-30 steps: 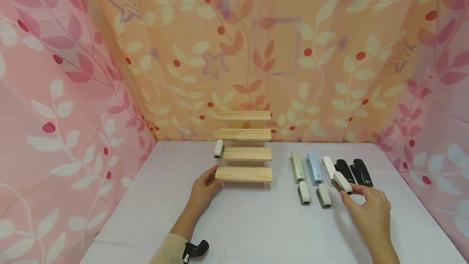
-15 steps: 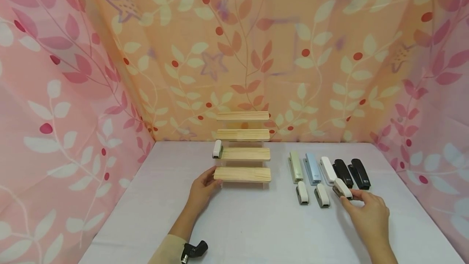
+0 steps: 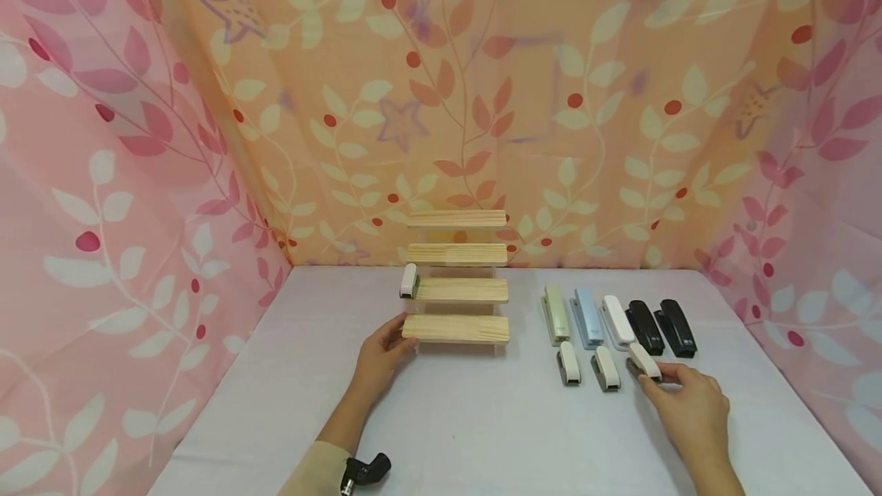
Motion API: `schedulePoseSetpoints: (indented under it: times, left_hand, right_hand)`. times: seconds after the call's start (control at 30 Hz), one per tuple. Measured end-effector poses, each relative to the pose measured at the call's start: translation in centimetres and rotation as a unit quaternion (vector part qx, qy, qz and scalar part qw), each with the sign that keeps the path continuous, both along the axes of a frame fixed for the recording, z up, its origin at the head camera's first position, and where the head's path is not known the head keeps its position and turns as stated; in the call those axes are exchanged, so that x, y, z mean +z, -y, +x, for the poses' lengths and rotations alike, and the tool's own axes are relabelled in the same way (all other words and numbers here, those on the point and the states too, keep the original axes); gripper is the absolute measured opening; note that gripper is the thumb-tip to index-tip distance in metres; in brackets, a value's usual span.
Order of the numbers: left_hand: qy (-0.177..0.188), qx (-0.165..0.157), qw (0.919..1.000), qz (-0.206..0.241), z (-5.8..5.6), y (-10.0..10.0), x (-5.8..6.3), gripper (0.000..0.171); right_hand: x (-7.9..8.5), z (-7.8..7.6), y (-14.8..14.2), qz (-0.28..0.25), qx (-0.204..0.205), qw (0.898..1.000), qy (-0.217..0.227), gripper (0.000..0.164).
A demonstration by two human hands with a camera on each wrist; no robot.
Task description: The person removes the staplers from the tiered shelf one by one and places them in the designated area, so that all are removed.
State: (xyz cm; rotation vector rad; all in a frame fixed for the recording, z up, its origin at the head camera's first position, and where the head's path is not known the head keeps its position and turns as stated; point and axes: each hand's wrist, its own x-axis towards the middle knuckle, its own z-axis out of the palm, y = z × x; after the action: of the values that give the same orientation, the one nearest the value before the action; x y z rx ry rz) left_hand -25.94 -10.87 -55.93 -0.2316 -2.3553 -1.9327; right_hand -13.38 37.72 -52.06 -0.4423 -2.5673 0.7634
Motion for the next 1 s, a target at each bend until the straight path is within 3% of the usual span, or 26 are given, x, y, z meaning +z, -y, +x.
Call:
schedulePoseSetpoints:
  times: [0.33, 0.63, 1.0]
  left_hand:
    - [0.002, -0.005, 1.0000, 0.004, 0.06, 0.01, 0.13, 0.071]
    - [-0.002, -0.006, 0.9999, 0.009, 0.14, -0.02, 0.09, 0.073]
    - [-0.004, -0.009, 0.9999, 0.009, 0.28, 0.04, 0.21, 0.072]
  right_hand:
    - [-0.23, -0.44, -0.16, -0.025, -0.008, 0.998, 0.049, 0.048]
    - [-0.58, -0.57, -0.61, -0.014, 0.010, 0.997, 0.069, 0.054]
    - [-0.89, -0.97, -0.72, -0.013, 0.000, 0.994, 0.107, 0.061]
